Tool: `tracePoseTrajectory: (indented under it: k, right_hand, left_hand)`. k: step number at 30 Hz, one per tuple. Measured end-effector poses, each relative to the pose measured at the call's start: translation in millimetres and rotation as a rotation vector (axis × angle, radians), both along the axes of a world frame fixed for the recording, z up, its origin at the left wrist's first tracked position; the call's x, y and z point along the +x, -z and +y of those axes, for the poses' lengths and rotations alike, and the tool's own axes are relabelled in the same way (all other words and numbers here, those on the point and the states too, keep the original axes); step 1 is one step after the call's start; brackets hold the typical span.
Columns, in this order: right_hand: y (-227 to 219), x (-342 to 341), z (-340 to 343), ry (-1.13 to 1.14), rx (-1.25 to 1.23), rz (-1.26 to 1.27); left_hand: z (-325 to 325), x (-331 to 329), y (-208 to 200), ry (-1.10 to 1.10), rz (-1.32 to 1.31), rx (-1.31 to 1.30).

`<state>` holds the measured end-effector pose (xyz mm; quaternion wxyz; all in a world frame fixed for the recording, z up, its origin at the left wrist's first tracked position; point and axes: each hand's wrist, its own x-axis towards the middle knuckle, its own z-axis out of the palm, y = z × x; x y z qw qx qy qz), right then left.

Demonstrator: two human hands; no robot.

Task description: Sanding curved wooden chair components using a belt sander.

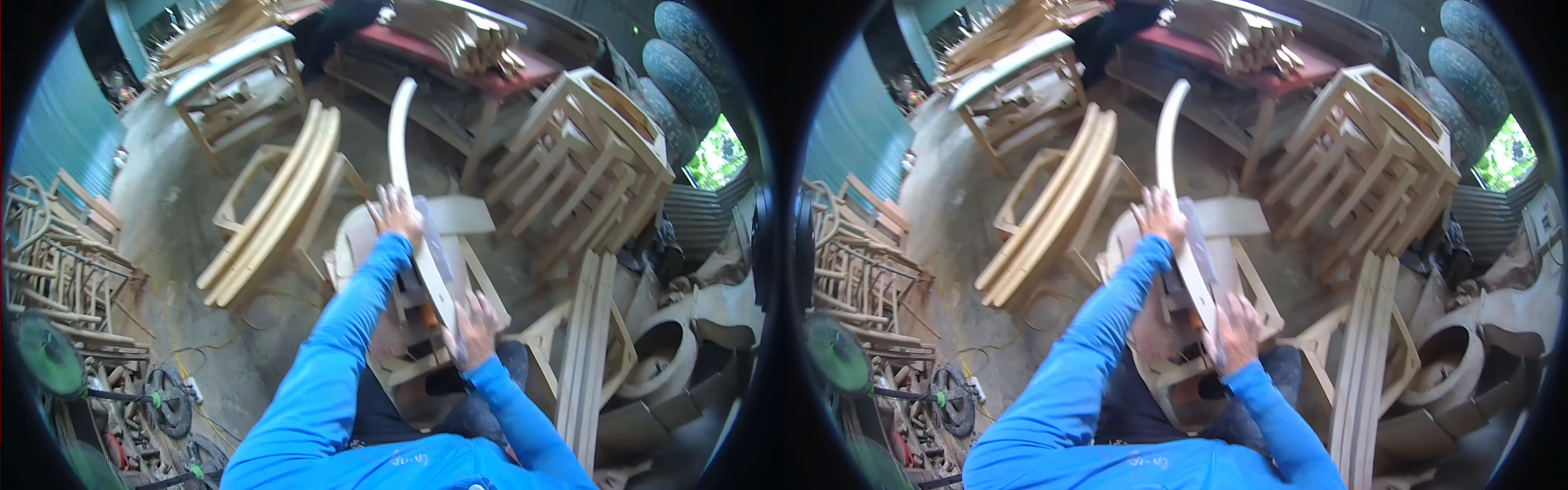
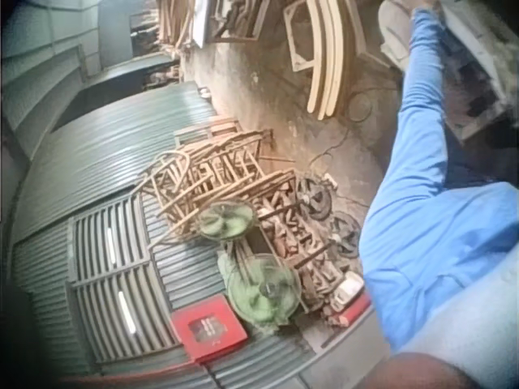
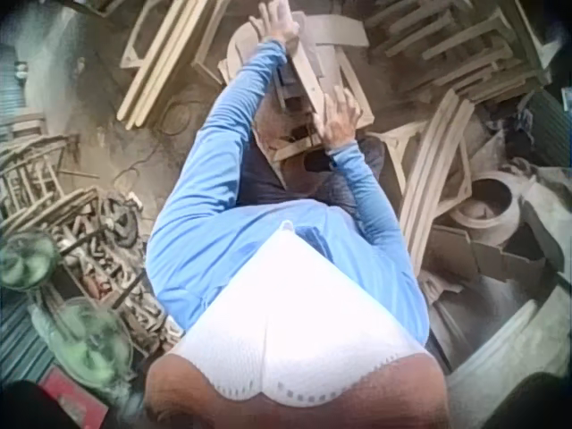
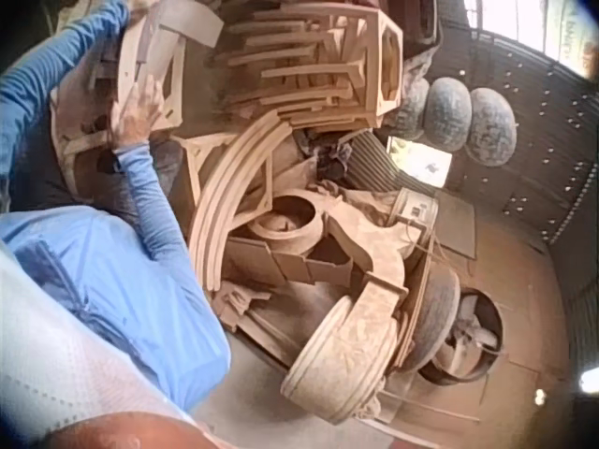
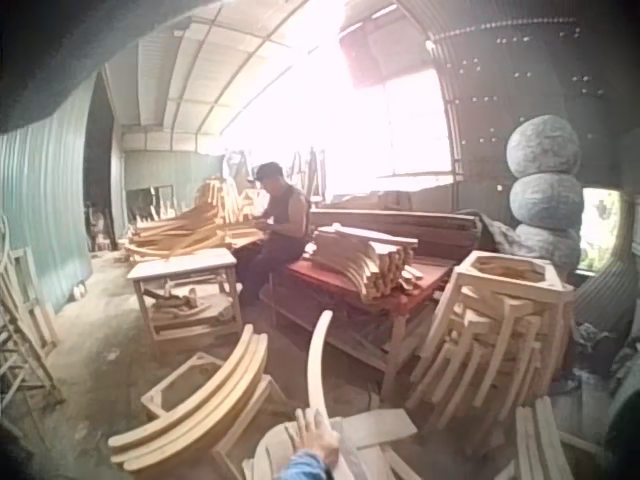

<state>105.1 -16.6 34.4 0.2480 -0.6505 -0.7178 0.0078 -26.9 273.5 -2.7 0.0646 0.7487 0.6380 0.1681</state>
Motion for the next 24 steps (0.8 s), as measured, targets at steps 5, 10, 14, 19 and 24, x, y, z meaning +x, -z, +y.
tracePoseTrajectory:
  k: [5, 10, 14, 19, 24]
  right_hand:
    - [8, -28, 90, 0.063, 0.091, -0.07]
    - [17, -44, 171, 0.057, 0.079, -0.124]
    - [22, -54, 227, 0.052, 0.111, -0.144]
    - [18, -58, 279, 0.012, 0.147, -0.184]
    - [16, -49, 289, -0.056, 0.191, -0.185]
  left_hand:
    - [92, -10, -13, 0.018, -0.025, 0.05]
    - [169, -19, -18, -0.026, -0.053, -0.034]
    - [214, -36, -18, -0.089, -0.068, -0.022]
    - [254, -49, -25, -0.127, -0.097, -0.076]
    - [259, -59, -22, -0.171, -0.127, -0.133]
